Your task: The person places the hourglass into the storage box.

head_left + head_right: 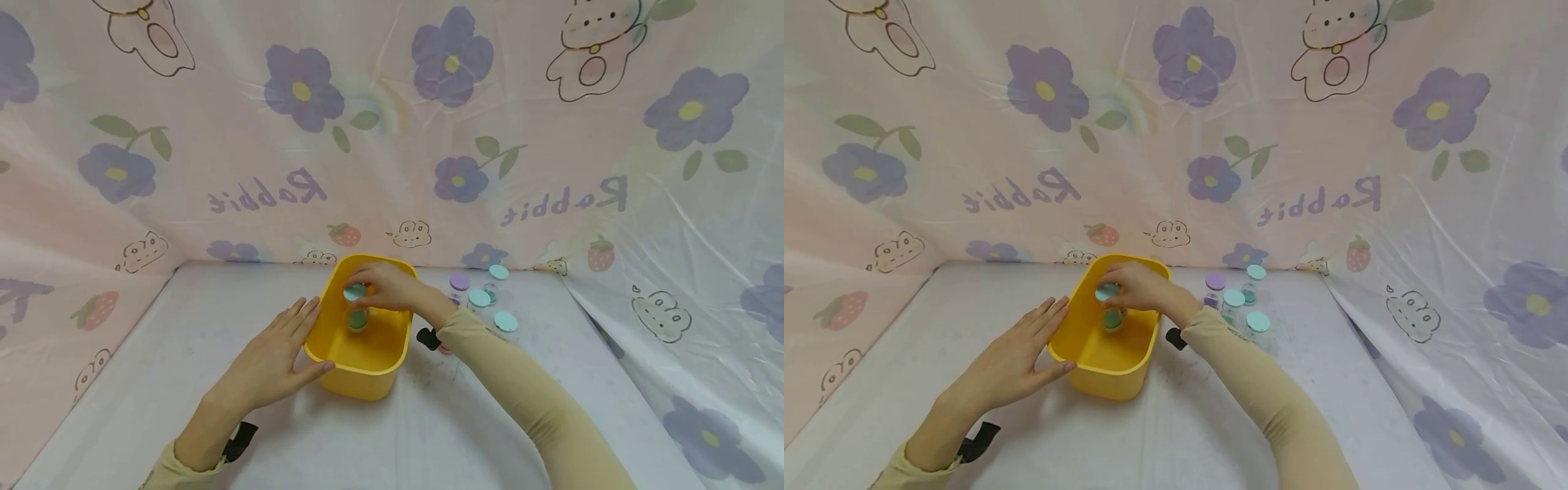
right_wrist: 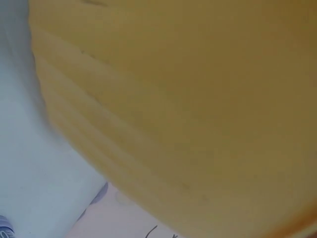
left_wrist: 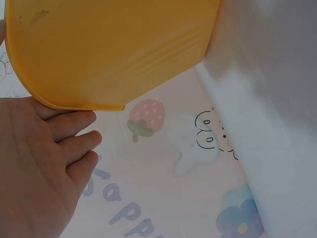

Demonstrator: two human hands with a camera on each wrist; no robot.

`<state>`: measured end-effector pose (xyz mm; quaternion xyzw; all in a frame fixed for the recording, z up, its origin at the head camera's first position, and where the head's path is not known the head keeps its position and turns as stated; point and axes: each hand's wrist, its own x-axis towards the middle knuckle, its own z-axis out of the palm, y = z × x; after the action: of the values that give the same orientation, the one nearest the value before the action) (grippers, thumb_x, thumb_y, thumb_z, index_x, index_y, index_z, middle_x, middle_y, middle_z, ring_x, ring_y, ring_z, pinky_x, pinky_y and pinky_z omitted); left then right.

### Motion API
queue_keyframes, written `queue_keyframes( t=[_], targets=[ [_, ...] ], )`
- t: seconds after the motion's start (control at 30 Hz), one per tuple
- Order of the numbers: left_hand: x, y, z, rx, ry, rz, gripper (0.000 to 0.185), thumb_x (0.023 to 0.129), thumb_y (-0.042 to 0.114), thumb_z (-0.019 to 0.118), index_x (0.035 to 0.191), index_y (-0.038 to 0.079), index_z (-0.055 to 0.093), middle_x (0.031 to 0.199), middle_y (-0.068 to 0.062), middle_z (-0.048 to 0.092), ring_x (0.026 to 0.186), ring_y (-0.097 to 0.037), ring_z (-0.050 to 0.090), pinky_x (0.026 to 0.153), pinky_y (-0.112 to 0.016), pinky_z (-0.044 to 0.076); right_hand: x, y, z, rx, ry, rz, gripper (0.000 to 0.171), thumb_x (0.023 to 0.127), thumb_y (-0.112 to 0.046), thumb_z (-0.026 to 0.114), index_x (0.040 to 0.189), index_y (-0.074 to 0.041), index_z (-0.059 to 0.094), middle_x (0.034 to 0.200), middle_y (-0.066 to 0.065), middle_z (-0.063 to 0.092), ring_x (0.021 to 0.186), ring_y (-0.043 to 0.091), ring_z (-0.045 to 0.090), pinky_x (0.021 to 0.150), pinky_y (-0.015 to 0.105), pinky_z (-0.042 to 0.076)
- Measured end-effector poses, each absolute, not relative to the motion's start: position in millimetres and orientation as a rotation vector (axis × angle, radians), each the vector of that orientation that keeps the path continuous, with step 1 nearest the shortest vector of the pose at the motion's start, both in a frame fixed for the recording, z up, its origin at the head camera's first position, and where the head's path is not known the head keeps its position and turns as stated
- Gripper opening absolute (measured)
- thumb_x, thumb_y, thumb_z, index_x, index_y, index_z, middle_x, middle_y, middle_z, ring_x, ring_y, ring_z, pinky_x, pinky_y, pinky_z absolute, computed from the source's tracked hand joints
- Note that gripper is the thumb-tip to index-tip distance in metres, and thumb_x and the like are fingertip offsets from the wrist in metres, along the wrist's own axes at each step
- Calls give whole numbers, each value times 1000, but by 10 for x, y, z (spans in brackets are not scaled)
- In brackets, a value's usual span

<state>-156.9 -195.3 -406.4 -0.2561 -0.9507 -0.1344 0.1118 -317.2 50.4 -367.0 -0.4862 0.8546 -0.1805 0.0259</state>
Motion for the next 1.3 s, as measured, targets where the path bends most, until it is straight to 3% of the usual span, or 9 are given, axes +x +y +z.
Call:
queue_keyframes(
  t=[0.37,1.3],
  targets=[
    [-1560,-1952,-4047,-750,-2800,-394,95,100,65,56,163,0,28,171,-14,24,156,-37,25,125,-58,27,-3230,371,-3731,-1473,2588,-472,43,91,-24,83,131,-10,72,136,5,68,128,21,59,115,32,45],
    [-1561,-1932,-4042,-743,-2806,-396,95,99,66,56,163,0,29,171,-14,25,156,-38,25,125,-58,26,-3231,365,-3768,-1440,2608,-409,47,91,-25,83,133,-10,71,136,3,69,132,22,58,118,34,43]
  ],
)
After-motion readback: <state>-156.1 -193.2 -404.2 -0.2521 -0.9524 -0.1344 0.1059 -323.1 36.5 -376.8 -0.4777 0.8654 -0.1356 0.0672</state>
